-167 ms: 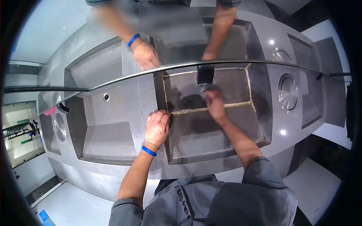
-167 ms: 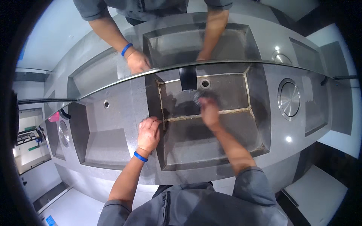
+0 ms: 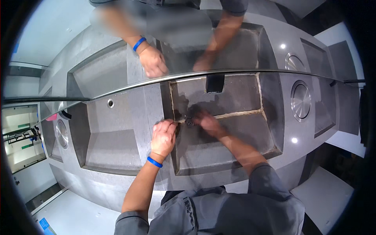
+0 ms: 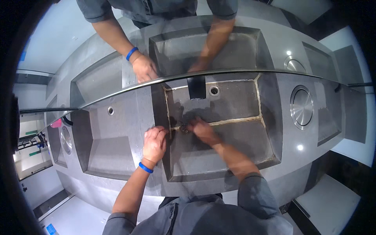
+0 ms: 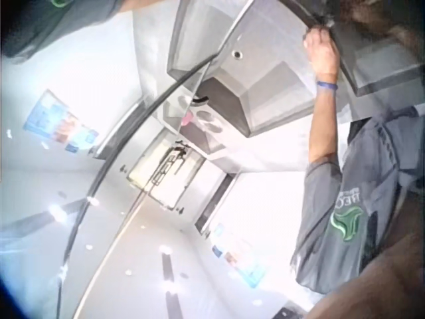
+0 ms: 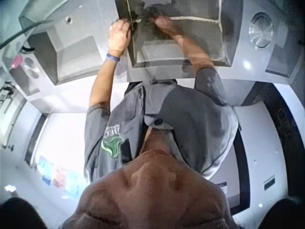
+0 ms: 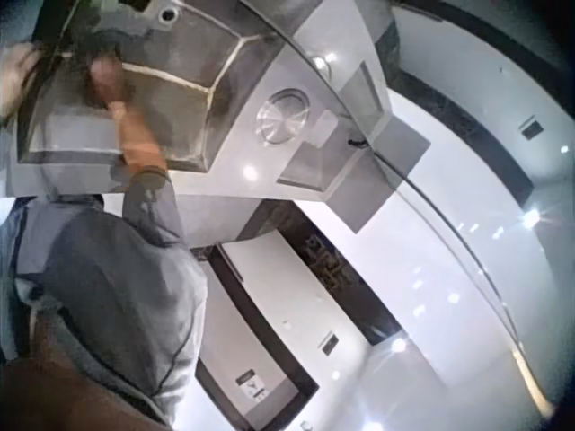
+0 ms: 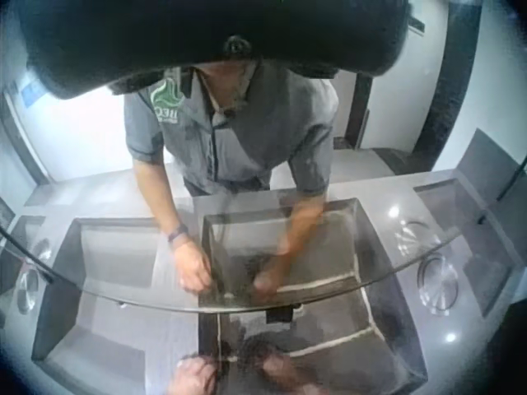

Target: Cleaning a restroom sink using a steel wool pad and a cloth.

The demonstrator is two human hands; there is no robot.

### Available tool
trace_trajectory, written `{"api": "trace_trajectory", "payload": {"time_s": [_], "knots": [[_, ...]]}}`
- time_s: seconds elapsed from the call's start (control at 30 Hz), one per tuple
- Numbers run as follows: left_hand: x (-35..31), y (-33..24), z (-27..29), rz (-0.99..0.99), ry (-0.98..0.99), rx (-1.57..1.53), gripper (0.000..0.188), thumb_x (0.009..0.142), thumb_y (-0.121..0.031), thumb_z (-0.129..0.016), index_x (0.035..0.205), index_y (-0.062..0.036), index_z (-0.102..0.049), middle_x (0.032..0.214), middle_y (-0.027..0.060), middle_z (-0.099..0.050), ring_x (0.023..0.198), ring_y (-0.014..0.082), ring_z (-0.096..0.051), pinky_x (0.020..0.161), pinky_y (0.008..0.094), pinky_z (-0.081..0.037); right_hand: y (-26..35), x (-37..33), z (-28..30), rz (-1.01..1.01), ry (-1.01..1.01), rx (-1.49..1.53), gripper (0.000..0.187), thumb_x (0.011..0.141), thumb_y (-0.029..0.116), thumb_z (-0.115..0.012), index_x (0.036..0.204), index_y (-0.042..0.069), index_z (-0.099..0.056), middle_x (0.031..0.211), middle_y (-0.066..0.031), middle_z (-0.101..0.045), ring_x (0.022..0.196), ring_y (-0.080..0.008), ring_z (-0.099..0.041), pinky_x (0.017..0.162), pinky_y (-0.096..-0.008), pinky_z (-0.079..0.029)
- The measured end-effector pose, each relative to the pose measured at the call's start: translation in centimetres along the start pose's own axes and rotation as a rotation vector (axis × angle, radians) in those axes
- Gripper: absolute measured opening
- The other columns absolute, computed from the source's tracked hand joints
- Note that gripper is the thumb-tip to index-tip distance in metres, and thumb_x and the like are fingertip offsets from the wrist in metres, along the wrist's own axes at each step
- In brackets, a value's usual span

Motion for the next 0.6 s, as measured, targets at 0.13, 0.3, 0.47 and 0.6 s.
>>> {"api": "trace_trajectory", "payload": {"time_s": [0.13, 0.3, 0.47, 0.6], "knots": [[-0.3, 0.2, 0.3, 0.027, 0.007, -0.004, 0.021, 0.076, -0.006, -0.063, 0.097, -0.0055, -0.065, 0.106, 0.0071, -0.06, 0.1, 0.0268, -0.057, 0.087, 0.0404, -0.043, -11.3, 4.4, 5.0, -0.647, -0.384, 0.313, 0.027, 0.092, 0.018, -0.049, 0.111, 0.006, -0.064, 0.103, -0.015, -0.064, 0.098, -0.0352, -0.058, 0.085, -0.0479, -0.046], [-0.2, 0.4, 0.5, 0.029, -0.018, -0.047, 0.025, 0.07, -0.001, -0.063, 0.094, -0.0058, -0.065, 0.103, 0.0083, -0.062, 0.1, 0.0293, -0.057, 0.087, 0.0408, -0.043, -4.7, 6.0, 7.0, -1.002, -0.181, 0.437, 0.022, 0.091, 0.013, -0.051, 0.104, 0.007, -0.068, 0.102, -0.0166, -0.063, 0.099, -0.0342, -0.058, 0.085, -0.0458, -0.046], [0.4, 0.8, -0.1, 0.0, -0.014, -0.054, 0.023, 0.071, -0.002, -0.063, 0.093, -0.0057, -0.065, 0.103, 0.0088, -0.062, 0.099, 0.0295, -0.057, 0.086, 0.0409, -0.043, 3.6, 5.6, -5.8, 0.035, -0.075, 0.258, 0.02, 0.087, 0.011, -0.054, 0.1, 0.006, -0.069, 0.103, -0.0152, -0.064, 0.106, -0.0307, -0.059, 0.092, -0.0458, -0.047], [-0.5, 0.8, 0.9, 0.002, 0.016, -0.004, 0.023, 0.075, -0.006, -0.062, 0.097, -0.0053, -0.067, 0.108, 0.0081, -0.062, 0.102, 0.0269, -0.058, 0.089, 0.0397, -0.044, -5.4, 9.6, -1.1, -0.197, -0.264, -0.001, 0.018, 0.079, 0.007, -0.057, 0.094, 0.007, -0.068, 0.098, -0.0105, -0.063, 0.092, -0.0302, -0.058, 0.085, -0.0457, -0.049]]}}
Point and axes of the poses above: each hand's wrist, its own x-axis towards the middle knuckle, its own z-axis out of the back of the hand, y = z × x, the point moved 4 cm from there along x, towards the middle knuckle
